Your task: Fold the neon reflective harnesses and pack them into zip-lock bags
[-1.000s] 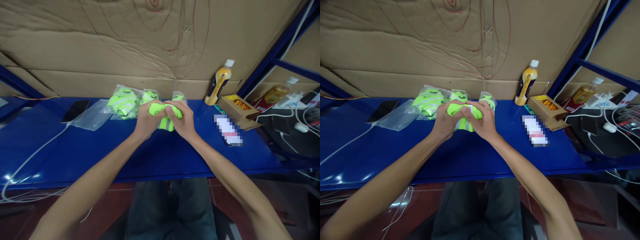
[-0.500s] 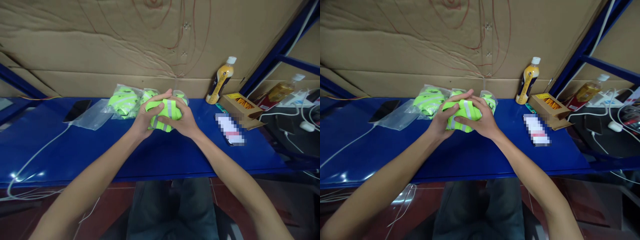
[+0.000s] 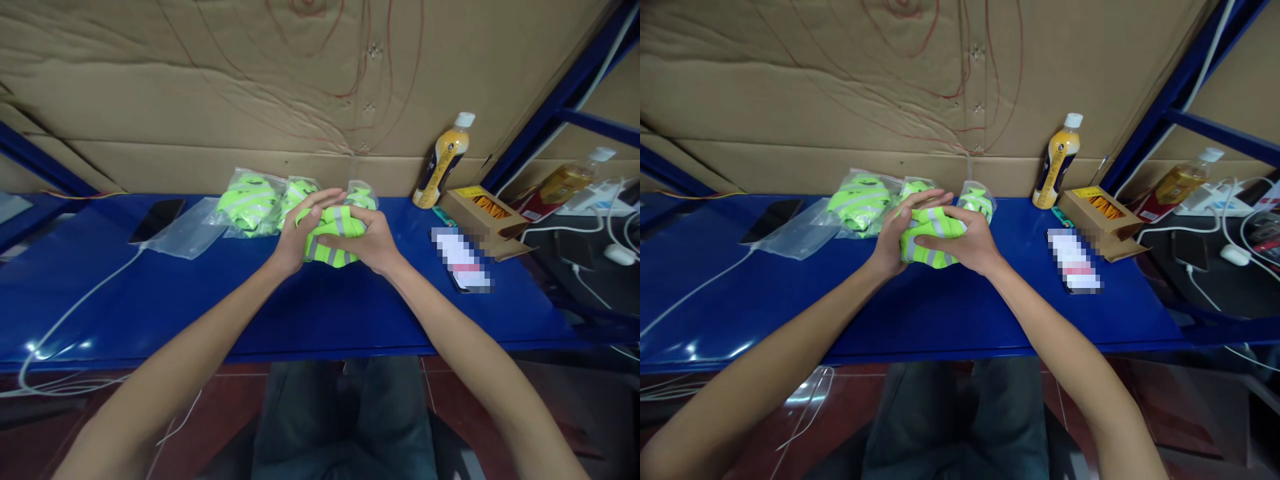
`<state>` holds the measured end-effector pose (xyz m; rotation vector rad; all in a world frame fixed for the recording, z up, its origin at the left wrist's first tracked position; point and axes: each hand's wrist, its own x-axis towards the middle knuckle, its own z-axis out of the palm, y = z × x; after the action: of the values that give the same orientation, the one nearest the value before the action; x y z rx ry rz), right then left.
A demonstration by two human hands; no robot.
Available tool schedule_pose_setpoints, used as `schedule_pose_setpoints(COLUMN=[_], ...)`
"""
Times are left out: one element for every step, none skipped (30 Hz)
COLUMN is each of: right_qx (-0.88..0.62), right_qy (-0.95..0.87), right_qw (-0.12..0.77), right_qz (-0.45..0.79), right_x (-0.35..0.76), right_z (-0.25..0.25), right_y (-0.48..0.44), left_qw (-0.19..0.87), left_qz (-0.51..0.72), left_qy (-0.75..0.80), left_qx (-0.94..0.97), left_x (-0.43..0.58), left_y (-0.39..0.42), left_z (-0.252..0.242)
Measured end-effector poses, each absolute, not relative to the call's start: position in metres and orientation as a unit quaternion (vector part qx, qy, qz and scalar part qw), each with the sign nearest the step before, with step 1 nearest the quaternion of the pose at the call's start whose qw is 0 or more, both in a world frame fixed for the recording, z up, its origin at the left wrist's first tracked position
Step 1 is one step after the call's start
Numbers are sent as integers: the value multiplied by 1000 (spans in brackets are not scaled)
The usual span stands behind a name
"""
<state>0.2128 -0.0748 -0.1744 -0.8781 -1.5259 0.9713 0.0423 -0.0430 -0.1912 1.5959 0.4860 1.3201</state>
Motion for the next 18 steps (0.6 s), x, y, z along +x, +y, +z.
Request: schedule_pose_setpoints(right_qx=[-372,-374,-375,-376,-376,-377,-378,-380,-381,-380,-379,-375,-373,-371,-370,-370,-370,-367], right_qy=[-624,-604,-580,-555,-530,-507,-489,-476,-468,-465,-465,-466,-466,-467,-468,-469,-469,-469], right_qw=[538,543,549,557,565,571,578,584,590,595,600,603,604,602,601,600,600,601], right_qz=[427,448,469,490,509,524,533,537,537,534,530,528,529,530,532,532,533,533], right_x=[212,211,211,210,210,210,211,212,214,216,218,219,220,221,221,221,220,219], right_z=[-176,-178,-179,-180,-180,-180,-178,-176,-174,-173,-172,-171,-171,-172,-173,-174,-175,-176], right_y=[-74,-73,-72,-71,-70,-70,-69,-69,-69,-69,-69,-69,-69,-69,-70,-70,-71,-71], left_qw=[499,508,509,498,465,411,326,213,94,-9,-78,-111,-124,-119,-100,-82,-71,-61], left_qz=[543,547,556,573,595,619,643,651,648,650,647,634,595,525,449,422,405,393], left_qy=[210,225,240,251,260,272,286,316,364,414,473,545,617,682,719,719,712,691], left_qx=[642,627,611,601,602,612,631,657,663,637,593,538,500,495,522,546,569,603], left_x=[45,47,48,46,41,30,15,-6,-31,-59,-88,-116,-142,-163,-178,-189,-196,-198], left_y=[-43,-42,-41,-38,-34,-29,-21,-11,1,15,29,42,55,65,74,80,84,87], left_z=[-193,-193,-192,-189,-184,-177,-169,-162,-155,-149,-147,-147,-151,-157,-166,-177,-189,-201])
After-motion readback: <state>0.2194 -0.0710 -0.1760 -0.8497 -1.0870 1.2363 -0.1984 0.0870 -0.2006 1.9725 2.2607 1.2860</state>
